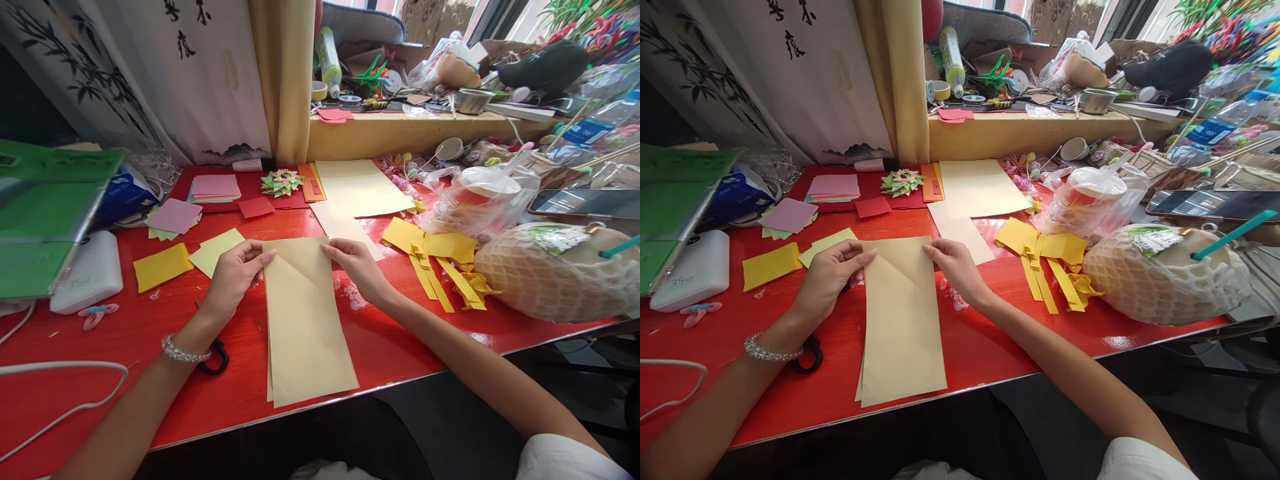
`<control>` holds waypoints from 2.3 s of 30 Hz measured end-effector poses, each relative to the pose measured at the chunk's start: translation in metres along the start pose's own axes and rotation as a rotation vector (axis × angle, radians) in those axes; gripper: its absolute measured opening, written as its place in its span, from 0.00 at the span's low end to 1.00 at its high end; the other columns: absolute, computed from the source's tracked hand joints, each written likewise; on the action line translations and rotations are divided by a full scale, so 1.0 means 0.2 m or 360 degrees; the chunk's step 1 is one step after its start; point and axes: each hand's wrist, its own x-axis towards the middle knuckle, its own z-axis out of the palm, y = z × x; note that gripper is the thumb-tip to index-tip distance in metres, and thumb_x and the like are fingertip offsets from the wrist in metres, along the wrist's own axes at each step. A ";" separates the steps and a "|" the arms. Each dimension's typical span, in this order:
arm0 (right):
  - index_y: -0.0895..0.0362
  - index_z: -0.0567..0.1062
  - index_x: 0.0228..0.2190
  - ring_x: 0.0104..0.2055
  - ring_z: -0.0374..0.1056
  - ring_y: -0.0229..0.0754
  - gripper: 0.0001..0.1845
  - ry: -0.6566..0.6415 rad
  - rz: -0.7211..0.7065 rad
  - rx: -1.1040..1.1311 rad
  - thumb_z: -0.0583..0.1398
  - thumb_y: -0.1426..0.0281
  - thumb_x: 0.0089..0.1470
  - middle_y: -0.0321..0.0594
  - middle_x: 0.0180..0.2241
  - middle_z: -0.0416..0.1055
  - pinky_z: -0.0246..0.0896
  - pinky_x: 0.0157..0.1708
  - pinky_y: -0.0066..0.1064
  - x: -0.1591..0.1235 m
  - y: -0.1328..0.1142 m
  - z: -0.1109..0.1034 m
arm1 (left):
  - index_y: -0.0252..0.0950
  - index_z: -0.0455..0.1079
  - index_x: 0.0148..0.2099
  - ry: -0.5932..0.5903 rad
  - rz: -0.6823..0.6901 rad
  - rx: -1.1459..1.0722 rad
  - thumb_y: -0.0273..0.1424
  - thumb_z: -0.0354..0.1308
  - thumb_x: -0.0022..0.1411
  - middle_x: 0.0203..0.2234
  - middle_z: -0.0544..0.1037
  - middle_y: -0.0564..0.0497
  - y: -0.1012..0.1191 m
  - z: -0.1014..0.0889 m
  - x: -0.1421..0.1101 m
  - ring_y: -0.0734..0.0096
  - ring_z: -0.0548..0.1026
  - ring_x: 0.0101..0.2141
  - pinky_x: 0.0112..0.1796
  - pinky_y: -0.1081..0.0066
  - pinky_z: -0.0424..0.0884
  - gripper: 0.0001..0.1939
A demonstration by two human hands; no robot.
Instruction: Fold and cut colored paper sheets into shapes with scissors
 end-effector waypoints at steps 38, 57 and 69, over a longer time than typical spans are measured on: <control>0.60 0.72 0.26 0.29 0.66 0.37 0.13 -0.0227 0.0101 -0.0242 0.56 0.64 0.53 0.39 0.27 0.69 0.63 0.31 0.31 0.01 0.01 -0.01 | 0.40 0.71 0.39 -0.0205 0.0106 0.0608 0.45 0.57 0.53 0.37 0.74 0.51 -0.01 -0.01 -0.01 0.66 0.70 0.37 0.37 0.69 0.64 0.16; 0.61 0.75 0.24 0.28 0.66 0.36 0.14 -0.0422 0.0393 -0.0418 0.64 0.61 0.44 0.41 0.27 0.72 0.58 0.27 0.27 0.07 -0.06 -0.16 | 0.31 0.75 0.32 0.0631 0.0033 -0.0466 0.30 0.66 0.44 0.23 0.76 0.52 -0.05 -0.12 0.10 0.74 0.72 0.27 0.29 0.75 0.69 0.11; 0.59 0.76 0.30 0.31 0.67 0.38 0.14 -0.0030 0.0069 -0.0126 0.65 0.62 0.42 0.39 0.29 0.72 0.63 0.34 0.30 0.15 0.01 -0.24 | 0.33 0.74 0.33 0.0622 0.0080 -0.0499 0.32 0.67 0.42 0.29 0.78 0.51 -0.10 -0.14 0.13 0.70 0.74 0.30 0.35 0.69 0.71 0.14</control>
